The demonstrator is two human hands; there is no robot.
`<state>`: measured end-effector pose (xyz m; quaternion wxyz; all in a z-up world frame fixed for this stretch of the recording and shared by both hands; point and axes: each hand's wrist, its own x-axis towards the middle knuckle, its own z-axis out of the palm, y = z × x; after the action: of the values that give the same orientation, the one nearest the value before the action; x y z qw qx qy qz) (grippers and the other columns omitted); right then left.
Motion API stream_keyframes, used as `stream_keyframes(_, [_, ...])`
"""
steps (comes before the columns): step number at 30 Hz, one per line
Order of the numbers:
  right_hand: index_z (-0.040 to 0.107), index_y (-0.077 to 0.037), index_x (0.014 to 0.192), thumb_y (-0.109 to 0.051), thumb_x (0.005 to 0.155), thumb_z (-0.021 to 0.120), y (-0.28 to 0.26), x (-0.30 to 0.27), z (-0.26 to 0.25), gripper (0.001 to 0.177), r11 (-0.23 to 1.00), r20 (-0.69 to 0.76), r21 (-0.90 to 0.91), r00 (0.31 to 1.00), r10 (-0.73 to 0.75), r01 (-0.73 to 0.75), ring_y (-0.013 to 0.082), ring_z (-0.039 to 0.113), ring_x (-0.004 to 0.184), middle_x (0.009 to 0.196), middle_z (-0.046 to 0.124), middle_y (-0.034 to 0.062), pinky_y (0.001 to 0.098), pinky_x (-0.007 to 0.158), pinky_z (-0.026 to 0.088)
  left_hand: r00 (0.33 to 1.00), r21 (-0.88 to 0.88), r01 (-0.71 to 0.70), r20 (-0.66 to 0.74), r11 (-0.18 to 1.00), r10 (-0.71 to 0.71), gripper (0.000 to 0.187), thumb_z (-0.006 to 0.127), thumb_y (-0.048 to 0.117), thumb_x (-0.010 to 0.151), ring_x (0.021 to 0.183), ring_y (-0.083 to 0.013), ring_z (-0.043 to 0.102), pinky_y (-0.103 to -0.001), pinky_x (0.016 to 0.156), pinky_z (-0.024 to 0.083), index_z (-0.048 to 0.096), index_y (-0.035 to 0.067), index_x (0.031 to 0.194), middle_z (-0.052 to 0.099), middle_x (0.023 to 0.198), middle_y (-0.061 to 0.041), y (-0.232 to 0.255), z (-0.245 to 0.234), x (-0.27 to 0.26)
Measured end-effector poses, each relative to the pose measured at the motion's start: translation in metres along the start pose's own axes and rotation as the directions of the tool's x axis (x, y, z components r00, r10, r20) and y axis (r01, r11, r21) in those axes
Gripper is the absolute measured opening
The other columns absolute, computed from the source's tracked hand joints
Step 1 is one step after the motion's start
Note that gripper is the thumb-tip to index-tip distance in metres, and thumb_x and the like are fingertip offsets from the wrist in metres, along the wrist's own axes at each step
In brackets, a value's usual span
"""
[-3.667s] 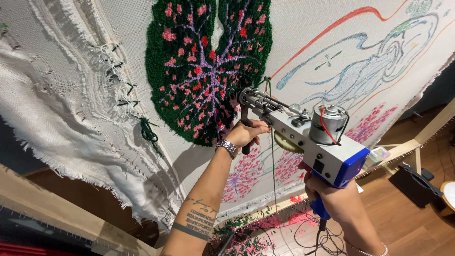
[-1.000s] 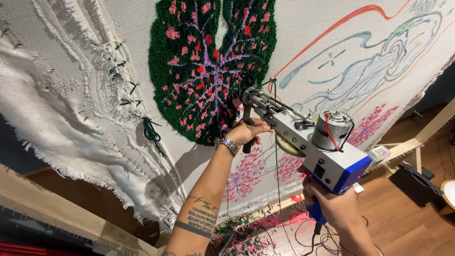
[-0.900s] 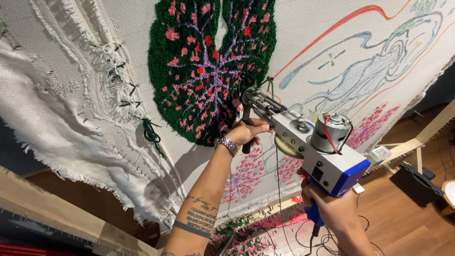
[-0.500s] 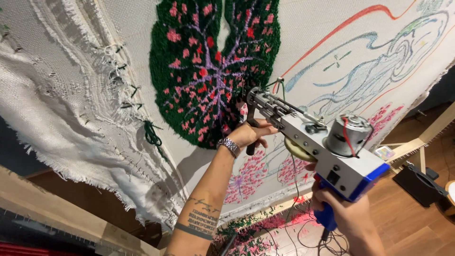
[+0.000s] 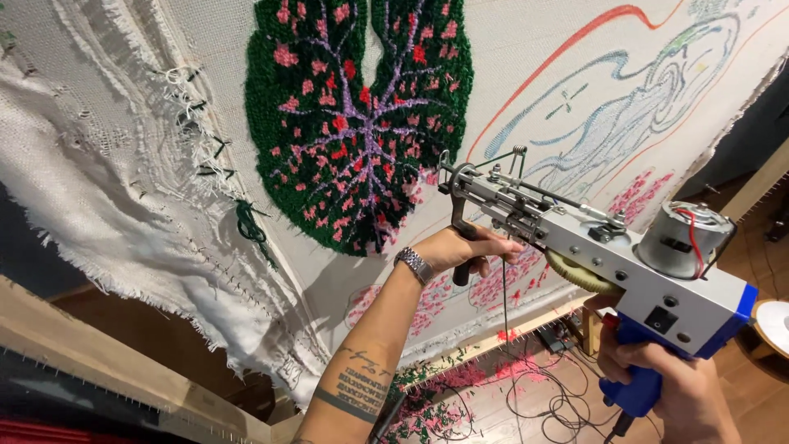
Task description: Using a tufting gun to create a colorful leaf pattern on a rug canvas stretched over a frame.
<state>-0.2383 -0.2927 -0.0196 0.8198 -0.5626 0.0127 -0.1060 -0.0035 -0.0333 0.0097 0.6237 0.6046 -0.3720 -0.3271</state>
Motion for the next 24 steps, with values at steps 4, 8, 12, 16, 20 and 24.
stream_keyframes(4, [0.059,0.019,0.109,-0.001,0.072,0.059,0.000,-0.001,0.000,0.042,1.000,-0.015,-0.008,1.000,0.006,-0.006,0.0214,0.046,0.054,0.074,0.055,0.0162,0.0357,0.049,0.037,0.987,0.082,0.113,-0.126,0.990,-0.103,0.036,0.078,0.034,0.091,0.066,-0.0132,0.065,-0.030,0.062,0.055,0.081,0.006,0.112,0.074,0.090,-0.010,-0.004,0.006,-0.002])
stream_keyframes(8, [0.062,0.017,0.117,0.000,0.074,0.061,0.008,0.001,-0.007,0.047,1.000,0.043,0.001,0.999,-0.007,0.007,0.0213,0.047,0.054,0.077,0.057,0.0168,0.0358,0.048,0.037,0.978,0.184,0.154,-0.171,0.971,-0.122,0.030,0.077,0.033,0.090,0.068,-0.0090,0.066,-0.027,0.062,0.053,0.082,0.008,0.105,0.075,0.081,-0.003,-0.001,0.010,-0.012])
stream_keyframes(12, [0.059,0.011,0.104,0.000,0.073,0.060,0.014,0.010,0.002,0.033,0.998,0.028,0.021,0.998,0.056,-0.057,0.0199,0.046,0.051,0.074,0.056,0.0152,0.0358,0.046,0.037,0.975,0.232,0.154,-0.193,0.960,-0.110,0.024,0.074,0.030,0.089,0.068,-0.0070,0.065,-0.026,0.064,0.053,0.083,0.011,0.102,0.076,0.074,0.000,-0.022,-0.005,-0.009])
stream_keyframes(16, [0.059,0.010,0.099,0.000,0.072,0.060,0.012,0.013,0.010,0.029,0.997,0.030,0.002,0.997,0.076,-0.076,0.0195,0.047,0.051,0.073,0.056,0.0142,0.0363,0.046,0.037,0.970,0.237,0.178,-0.205,0.955,-0.130,0.023,0.076,0.030,0.089,0.065,-0.0075,0.060,-0.028,0.058,0.049,0.084,0.012,0.100,0.072,0.071,0.000,-0.020,-0.006,-0.013])
stream_keyframes(20, [0.057,0.011,0.094,-0.001,0.075,0.060,0.022,0.018,0.001,0.023,0.998,0.054,0.013,0.997,0.063,-0.064,0.0205,0.049,0.052,0.073,0.056,0.0152,0.0369,0.046,0.039,0.949,0.226,0.229,-0.267,0.947,-0.166,0.023,0.080,0.032,0.086,0.064,-0.0085,0.063,-0.028,0.057,0.049,0.083,0.010,0.091,0.072,0.071,-0.002,-0.010,-0.004,-0.019])
stream_keyframes(24, [0.057,0.012,0.096,0.001,0.077,0.061,0.025,0.024,0.003,0.023,0.999,0.077,-0.013,0.996,0.047,-0.046,0.0216,0.050,0.053,0.072,0.055,0.0163,0.0372,0.045,0.040,0.949,0.208,0.221,-0.271,0.953,-0.161,0.024,0.080,0.036,0.082,0.064,-0.0094,0.065,-0.028,0.057,0.050,0.084,0.014,0.092,0.073,0.070,-0.002,-0.006,-0.006,-0.019])
